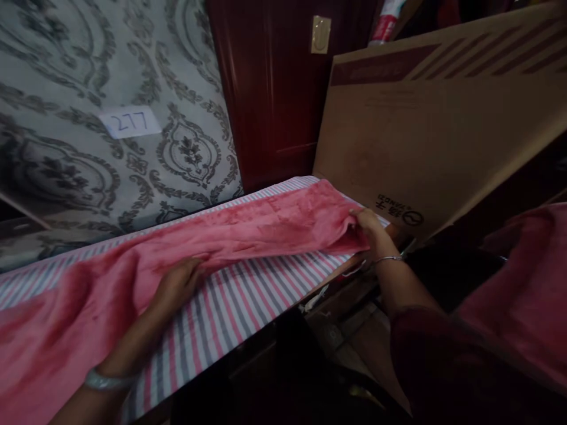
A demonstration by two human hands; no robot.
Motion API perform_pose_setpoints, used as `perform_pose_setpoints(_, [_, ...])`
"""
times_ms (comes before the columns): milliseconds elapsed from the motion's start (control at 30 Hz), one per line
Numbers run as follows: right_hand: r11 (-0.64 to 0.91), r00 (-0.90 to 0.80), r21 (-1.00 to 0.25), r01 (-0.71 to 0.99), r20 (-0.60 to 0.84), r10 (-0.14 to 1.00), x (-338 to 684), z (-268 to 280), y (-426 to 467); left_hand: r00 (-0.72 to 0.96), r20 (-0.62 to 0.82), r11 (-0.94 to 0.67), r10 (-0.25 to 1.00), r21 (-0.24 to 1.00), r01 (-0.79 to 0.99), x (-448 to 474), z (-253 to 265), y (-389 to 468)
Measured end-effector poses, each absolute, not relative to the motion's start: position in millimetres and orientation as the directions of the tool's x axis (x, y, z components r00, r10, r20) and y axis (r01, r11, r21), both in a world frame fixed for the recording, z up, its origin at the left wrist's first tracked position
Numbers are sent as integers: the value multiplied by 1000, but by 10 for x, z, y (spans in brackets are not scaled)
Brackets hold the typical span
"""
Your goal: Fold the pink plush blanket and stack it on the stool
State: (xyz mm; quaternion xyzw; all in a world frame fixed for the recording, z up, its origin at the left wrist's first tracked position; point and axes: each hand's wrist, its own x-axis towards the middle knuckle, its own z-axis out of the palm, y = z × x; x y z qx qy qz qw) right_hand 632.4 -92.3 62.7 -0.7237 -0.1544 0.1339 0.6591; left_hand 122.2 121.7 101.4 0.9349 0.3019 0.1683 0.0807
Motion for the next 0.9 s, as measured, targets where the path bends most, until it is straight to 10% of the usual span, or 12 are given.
perform_pose_setpoints(167, [82,925,-997,13,43,377,6302,678,-800,730,309,-793,609,217,570,1131,1104,1145])
perform_pose_setpoints(400, [-96,941,-990,105,68,331,6052,218,-1222,808,293,-854,512,71,516,1038,934,1067])
perform_pose_setpoints(633, [-290,630,-688,665,309,712,5737,32,-1524,772,371,-849,516,98,520,1022,1023,1129])
perform_pose_setpoints(900, [-459,777,-659,596,330,535,5911,97,-1560,766,369,-850,526,196,489,462,1497,1498])
